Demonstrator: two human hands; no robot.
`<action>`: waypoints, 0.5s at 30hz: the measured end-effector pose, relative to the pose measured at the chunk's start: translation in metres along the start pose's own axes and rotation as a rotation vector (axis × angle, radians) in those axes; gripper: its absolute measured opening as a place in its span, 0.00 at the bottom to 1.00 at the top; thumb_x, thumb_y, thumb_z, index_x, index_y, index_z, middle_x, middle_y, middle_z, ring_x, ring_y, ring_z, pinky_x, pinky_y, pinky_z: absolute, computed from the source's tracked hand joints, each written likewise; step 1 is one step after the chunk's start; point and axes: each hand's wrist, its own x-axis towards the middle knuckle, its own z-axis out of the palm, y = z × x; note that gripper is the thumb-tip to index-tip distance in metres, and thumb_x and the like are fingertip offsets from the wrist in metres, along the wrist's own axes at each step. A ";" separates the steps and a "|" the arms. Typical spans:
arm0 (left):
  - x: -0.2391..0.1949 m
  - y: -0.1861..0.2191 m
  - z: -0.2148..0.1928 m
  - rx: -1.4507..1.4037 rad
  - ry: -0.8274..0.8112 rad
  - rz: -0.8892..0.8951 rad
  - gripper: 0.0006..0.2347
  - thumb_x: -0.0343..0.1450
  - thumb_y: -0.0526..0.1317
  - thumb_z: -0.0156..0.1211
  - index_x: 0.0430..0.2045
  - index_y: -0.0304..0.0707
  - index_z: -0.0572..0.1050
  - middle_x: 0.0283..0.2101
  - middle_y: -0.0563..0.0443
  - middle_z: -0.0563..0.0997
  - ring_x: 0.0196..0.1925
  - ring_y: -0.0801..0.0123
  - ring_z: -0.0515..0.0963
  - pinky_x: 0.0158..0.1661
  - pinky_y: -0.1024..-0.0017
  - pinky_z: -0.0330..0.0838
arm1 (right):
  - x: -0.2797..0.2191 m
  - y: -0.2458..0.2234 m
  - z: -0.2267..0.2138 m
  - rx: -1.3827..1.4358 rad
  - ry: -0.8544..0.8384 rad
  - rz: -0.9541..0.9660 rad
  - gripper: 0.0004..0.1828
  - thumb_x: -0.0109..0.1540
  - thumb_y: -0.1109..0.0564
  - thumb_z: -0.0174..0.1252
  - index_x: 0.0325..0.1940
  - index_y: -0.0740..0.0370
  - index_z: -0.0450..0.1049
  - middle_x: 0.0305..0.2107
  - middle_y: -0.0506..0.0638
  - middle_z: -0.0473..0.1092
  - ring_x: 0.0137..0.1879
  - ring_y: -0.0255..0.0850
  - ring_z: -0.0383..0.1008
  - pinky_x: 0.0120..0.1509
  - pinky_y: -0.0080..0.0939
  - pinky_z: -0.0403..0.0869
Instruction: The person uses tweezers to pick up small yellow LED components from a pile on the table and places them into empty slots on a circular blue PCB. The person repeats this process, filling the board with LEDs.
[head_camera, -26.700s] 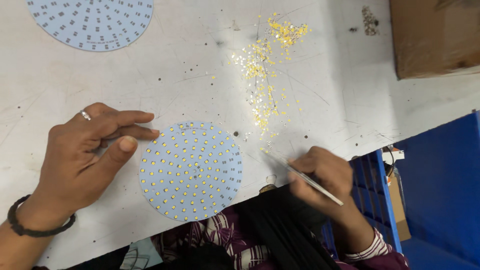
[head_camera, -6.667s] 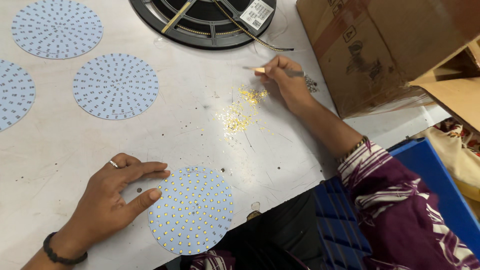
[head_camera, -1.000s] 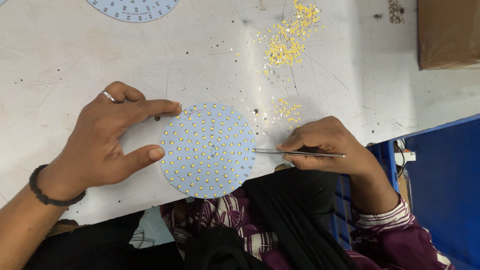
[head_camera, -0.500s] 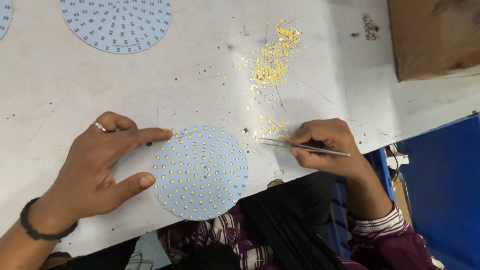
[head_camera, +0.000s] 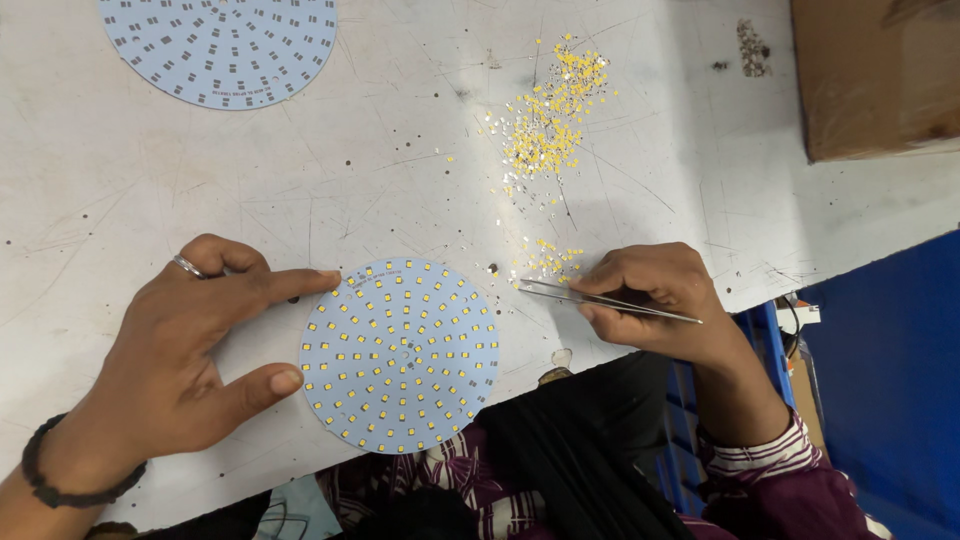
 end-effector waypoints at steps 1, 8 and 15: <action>0.000 0.000 0.000 -0.005 0.001 0.005 0.29 0.60 0.60 0.60 0.49 0.42 0.81 0.18 0.53 0.73 0.37 0.61 0.73 0.39 0.64 0.68 | 0.000 0.000 0.000 0.002 -0.010 0.005 0.07 0.56 0.61 0.69 0.33 0.63 0.76 0.29 0.51 0.79 0.32 0.36 0.81 0.34 0.32 0.75; 0.001 0.002 -0.001 -0.032 0.009 0.014 0.28 0.59 0.58 0.62 0.49 0.41 0.81 0.14 0.53 0.69 0.33 0.62 0.73 0.42 0.64 0.68 | 0.002 0.000 -0.004 0.057 -0.076 -0.001 0.06 0.54 0.60 0.70 0.30 0.62 0.78 0.25 0.50 0.78 0.29 0.36 0.80 0.31 0.32 0.74; 0.000 0.000 0.000 -0.027 0.005 0.012 0.28 0.59 0.58 0.63 0.48 0.40 0.81 0.14 0.54 0.71 0.33 0.61 0.73 0.41 0.65 0.68 | 0.001 -0.003 -0.001 0.045 -0.050 -0.031 0.07 0.56 0.61 0.69 0.35 0.64 0.79 0.29 0.51 0.79 0.34 0.38 0.82 0.36 0.33 0.76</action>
